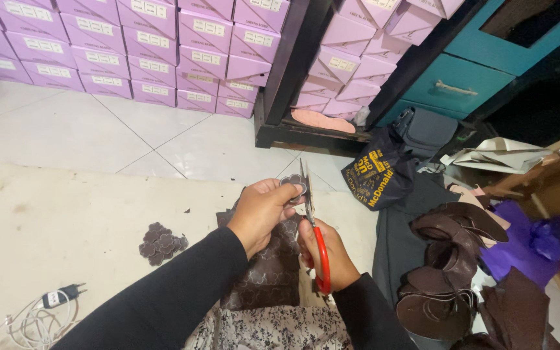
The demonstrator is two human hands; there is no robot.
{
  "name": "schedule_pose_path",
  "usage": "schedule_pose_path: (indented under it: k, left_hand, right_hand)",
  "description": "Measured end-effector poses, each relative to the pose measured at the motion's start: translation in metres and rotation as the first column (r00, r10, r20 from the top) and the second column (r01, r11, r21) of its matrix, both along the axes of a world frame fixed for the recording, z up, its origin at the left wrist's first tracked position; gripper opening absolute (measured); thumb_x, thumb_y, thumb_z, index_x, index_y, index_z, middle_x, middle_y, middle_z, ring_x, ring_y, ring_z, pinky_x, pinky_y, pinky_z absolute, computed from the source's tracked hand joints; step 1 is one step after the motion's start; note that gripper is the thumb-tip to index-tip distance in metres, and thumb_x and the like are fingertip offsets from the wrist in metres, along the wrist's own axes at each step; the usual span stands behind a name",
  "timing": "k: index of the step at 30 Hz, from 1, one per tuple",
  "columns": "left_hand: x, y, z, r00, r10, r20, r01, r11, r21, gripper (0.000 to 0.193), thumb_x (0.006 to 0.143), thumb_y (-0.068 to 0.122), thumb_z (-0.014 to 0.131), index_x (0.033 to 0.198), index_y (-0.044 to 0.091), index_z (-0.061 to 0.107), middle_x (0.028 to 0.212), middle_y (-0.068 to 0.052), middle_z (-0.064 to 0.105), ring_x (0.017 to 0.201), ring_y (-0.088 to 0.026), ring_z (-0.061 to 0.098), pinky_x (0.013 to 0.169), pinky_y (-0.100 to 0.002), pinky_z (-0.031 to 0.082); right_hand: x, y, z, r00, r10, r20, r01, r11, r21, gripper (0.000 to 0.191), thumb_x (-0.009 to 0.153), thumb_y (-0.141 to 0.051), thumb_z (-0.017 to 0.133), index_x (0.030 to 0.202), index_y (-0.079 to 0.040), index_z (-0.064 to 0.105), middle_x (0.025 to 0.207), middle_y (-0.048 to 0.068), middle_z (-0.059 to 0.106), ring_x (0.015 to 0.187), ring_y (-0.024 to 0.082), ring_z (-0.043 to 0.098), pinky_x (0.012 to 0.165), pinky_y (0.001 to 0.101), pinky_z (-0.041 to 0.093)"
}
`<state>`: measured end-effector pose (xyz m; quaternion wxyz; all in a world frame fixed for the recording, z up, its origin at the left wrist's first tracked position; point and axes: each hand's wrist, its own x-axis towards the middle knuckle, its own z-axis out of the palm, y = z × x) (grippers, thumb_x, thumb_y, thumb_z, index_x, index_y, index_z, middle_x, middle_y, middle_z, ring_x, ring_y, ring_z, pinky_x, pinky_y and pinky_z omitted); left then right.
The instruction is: The person uses red-handled scissors to cut cloud-shaped pieces from a brown patterned sheet of material. They repeatedly trim the edges of each piece and place the finished cutouts on the floor to their left.
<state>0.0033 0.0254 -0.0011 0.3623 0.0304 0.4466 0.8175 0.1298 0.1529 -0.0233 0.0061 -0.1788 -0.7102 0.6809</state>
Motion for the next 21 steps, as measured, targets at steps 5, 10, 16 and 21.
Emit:
schedule_pose_path:
  k: [5,10,16,21]
  left_hand:
    - [-0.004,-0.006,0.003,0.999,-0.043,-0.015,0.043,0.999,-0.023,0.01,0.088,0.013,0.072,0.087,0.005,0.067,0.085,-0.005,0.073,0.077,-0.008,0.068,0.064,-0.019,0.053]
    - [-0.009,-0.011,0.003,0.997,-0.068,-0.023,0.067,0.997,-0.049,0.009,0.088,0.012,0.071,0.087,0.005,0.067,0.085,-0.005,0.073,0.08,-0.009,0.071,0.062,-0.019,0.052]
    - [-0.015,-0.012,-0.002,0.995,-0.086,-0.054,0.083,0.995,-0.062,0.011,0.088,0.011,0.071,0.085,0.002,0.066,0.083,-0.008,0.074,0.073,-0.009,0.067,0.058,-0.019,0.049]
    - [-0.015,-0.013,-0.005,0.975,-0.088,-0.205,0.061,0.989,-0.132,0.014,0.091,0.013,0.072,0.091,0.0,0.069,0.084,-0.007,0.072,0.064,-0.01,0.055,0.055,-0.021,0.045]
  right_hand:
    - [0.002,0.004,0.003,0.999,0.046,-0.01,-0.045,0.999,0.03,0.044,0.101,-0.049,0.054,0.081,-0.01,0.048,0.065,-0.003,0.042,0.052,0.007,0.038,0.044,0.024,0.031]
    - [0.003,0.005,0.006,0.998,0.063,0.022,-0.063,0.998,0.009,0.042,0.098,-0.049,0.057,0.083,-0.011,0.049,0.064,-0.004,0.041,0.05,0.007,0.036,0.044,0.0242,0.031]
    - [0.005,0.006,0.009,0.997,0.075,0.031,-0.077,0.994,0.072,0.044,0.097,-0.05,0.059,0.082,-0.01,0.051,0.063,-0.005,0.044,0.05,0.006,0.039,0.045,0.0244,0.034]
    - [0.004,0.009,0.01,0.993,0.087,0.076,-0.101,0.974,0.202,0.047,0.097,-0.054,0.057,0.08,-0.01,0.052,0.057,-0.003,0.046,0.047,0.007,0.042,0.044,0.0245,0.036]
